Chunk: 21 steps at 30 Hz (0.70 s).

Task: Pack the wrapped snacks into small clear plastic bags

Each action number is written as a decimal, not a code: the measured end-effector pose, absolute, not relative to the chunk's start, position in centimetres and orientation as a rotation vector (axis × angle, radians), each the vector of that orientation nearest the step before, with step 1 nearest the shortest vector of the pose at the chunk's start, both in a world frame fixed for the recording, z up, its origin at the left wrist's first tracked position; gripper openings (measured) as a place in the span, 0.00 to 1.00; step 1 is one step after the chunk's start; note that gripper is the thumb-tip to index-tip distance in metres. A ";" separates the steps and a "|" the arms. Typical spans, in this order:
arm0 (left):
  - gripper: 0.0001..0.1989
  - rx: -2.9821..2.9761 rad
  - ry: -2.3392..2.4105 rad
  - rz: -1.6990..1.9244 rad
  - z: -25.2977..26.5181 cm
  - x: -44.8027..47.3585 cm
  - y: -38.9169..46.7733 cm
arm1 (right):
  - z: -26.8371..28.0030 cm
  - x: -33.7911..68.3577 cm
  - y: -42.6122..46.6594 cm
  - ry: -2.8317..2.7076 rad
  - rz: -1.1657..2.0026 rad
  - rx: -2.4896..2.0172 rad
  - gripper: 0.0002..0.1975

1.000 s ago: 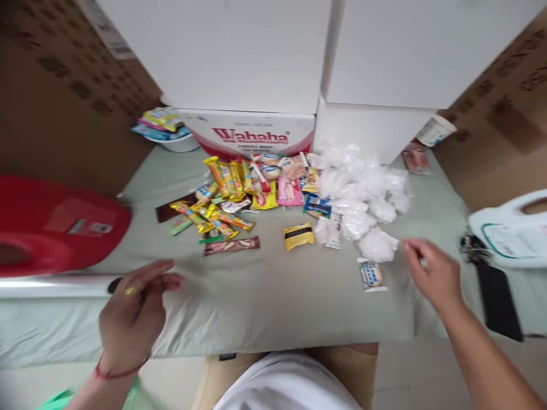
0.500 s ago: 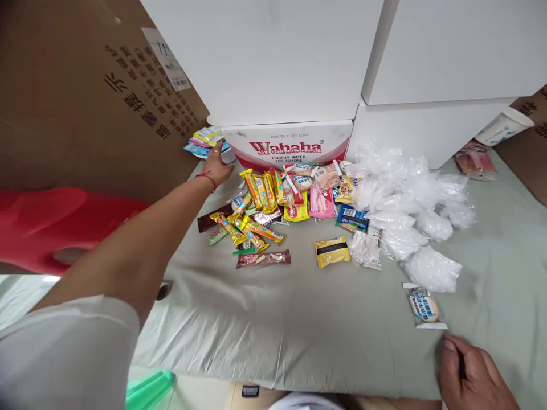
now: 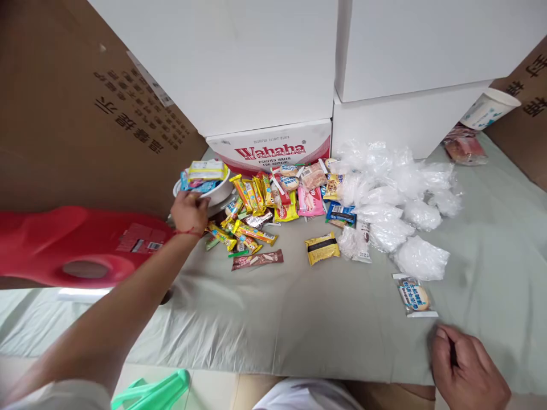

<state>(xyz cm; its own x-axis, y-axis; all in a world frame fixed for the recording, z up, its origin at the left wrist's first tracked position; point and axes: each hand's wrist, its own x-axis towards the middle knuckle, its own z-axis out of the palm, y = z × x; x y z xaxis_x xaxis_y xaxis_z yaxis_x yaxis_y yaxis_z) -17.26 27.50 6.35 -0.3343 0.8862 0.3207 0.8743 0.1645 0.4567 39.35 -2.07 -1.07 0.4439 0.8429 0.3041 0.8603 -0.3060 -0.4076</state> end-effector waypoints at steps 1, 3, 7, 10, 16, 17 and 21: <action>0.12 1.842 2.412 0.856 6.5 -17.2 25.7 | -1.3 39.4 -2.1 -1.471 -0.104 -2.164 0.23; 0.14 1.898 2.478 0.824 6.9 -17.0 22.0 | -1.7 39.6 -2.3 -1.552 -0.207 -2.114 0.25; 0.13 2.075 2.358 0.964 9.2 -15.4 16.0 | -2.1 40.0 -2.7 -1.596 -0.172 -2.088 0.23; 0.09 1.929 2.140 1.251 12.1 -12.3 14.4 | -2.1 40.1 -2.8 -1.600 -0.121 -2.121 0.20; 0.07 0.781 1.024 1.543 15.9 -3.4 20.1 | -1.9 40.1 -2.2 -1.647 -0.147 -2.120 0.15; 0.09 0.655 0.938 1.530 16.0 -2.2 21.4 | -1.7 40.1 -2.0 -1.640 -0.114 -2.103 0.16; 0.14 0.383 0.726 1.484 15.0 1.3 23.6 | 0.3 39.9 -1.9 -1.440 0.213 -2.074 0.18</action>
<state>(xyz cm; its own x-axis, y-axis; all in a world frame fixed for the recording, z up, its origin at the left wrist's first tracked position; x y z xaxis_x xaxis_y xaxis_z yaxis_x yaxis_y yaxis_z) 1.29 23.58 15.04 -0.0674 0.9770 -0.2021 -0.7593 0.0812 0.6456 39.87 -1.87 0.27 0.3988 0.8952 0.1988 0.7991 -0.2329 -0.5542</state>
